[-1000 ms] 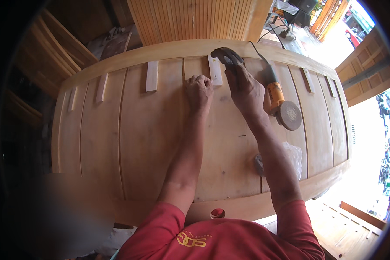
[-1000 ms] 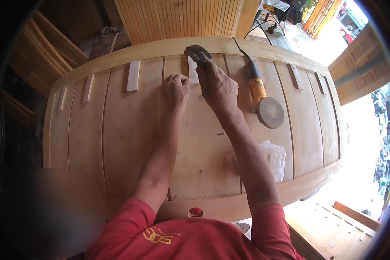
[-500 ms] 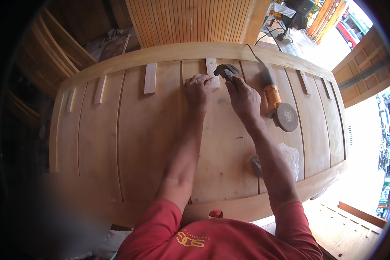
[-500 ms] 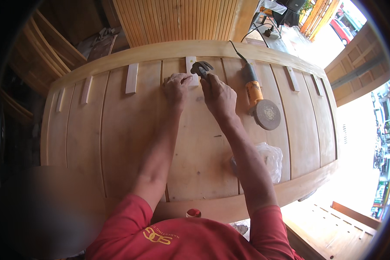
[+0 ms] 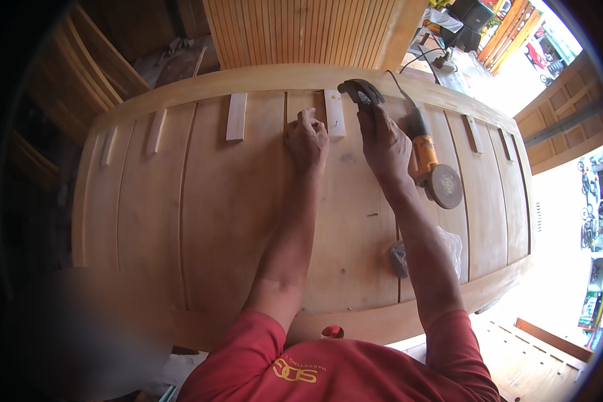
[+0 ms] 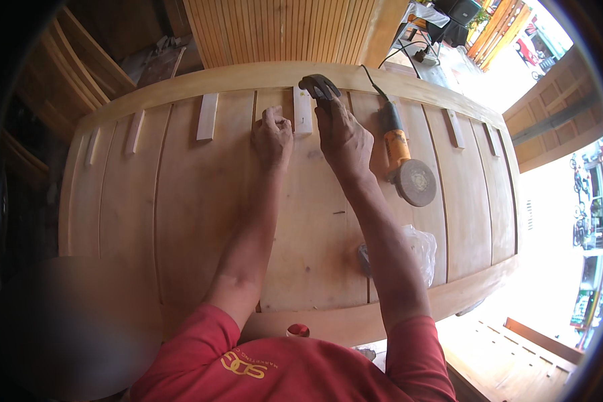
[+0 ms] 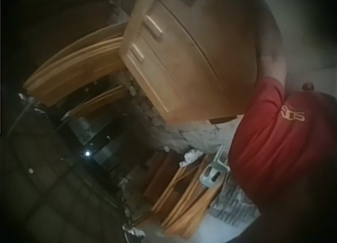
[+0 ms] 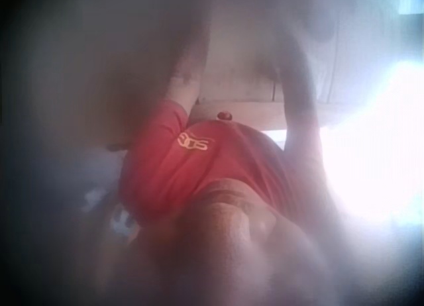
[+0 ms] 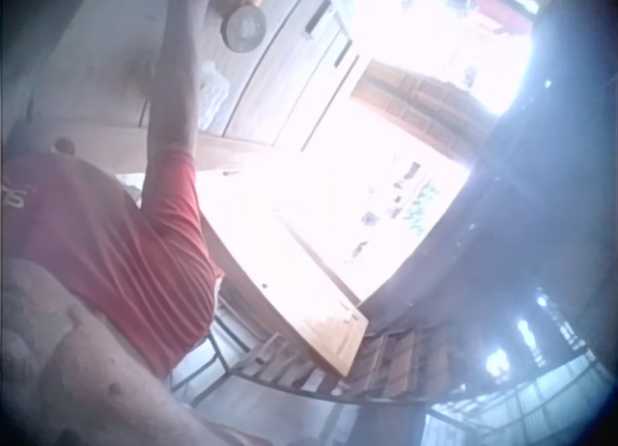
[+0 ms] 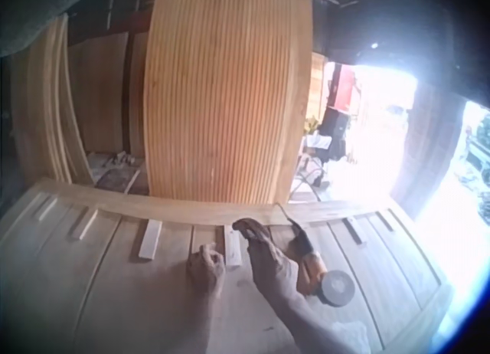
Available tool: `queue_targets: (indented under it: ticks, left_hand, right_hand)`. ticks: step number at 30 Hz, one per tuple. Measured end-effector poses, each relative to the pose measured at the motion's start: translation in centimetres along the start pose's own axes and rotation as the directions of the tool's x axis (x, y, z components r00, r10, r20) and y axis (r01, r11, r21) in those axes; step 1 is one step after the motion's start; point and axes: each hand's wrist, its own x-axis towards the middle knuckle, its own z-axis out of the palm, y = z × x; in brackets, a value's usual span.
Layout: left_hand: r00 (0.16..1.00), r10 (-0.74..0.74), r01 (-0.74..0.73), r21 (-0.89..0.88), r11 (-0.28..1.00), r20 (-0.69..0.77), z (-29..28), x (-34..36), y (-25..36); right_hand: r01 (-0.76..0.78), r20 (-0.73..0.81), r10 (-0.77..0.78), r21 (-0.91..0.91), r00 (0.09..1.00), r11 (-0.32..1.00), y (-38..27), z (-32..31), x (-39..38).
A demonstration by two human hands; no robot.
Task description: The person attaches small wooden blocks to a large wooden door using a hammer and nails, handling nails one at a time from a plastic bag.
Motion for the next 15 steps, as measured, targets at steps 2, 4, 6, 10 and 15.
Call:
queue_targets:
  ticks: [2, 4, 6, 10, 15]
  left_hand:
    - [0.999, -0.053, 0.054, -0.063, 0.997, 0.012, -0.1, 0.0, 0.4]
    - [0.992, -0.115, 0.122, -0.13, 0.984, 0.061, 0.0, -0.1, 0.8]
    - [0.989, -0.125, 0.133, -0.104, 0.986, 0.075, 0.0, 0.0, 0.6]
    - [0.993, -0.101, 0.106, -0.087, 0.99, 0.066, -0.1, 0.0, -0.6]
    - [0.996, -0.08, 0.085, -0.15, 0.985, 0.038, -0.1, -0.4, 0.8]
  right_hand:
    - [-0.006, 0.048, 0.007, -0.034, 0.999, 0.999, 0.2, 0.2, -0.8]
    - [-0.039, 0.241, 0.078, -0.163, 0.967, 0.986, 1.7, 1.3, -2.2]
    - [0.005, 0.317, 0.064, -0.211, 0.946, 0.977, 2.3, 1.4, -1.3]
    - [0.039, -0.013, -0.039, -0.001, 0.999, 0.999, 0.2, 0.6, -1.0]
    - [-0.009, 0.344, 0.102, -0.26, 0.934, 0.965, 3.2, 2.1, -2.3]
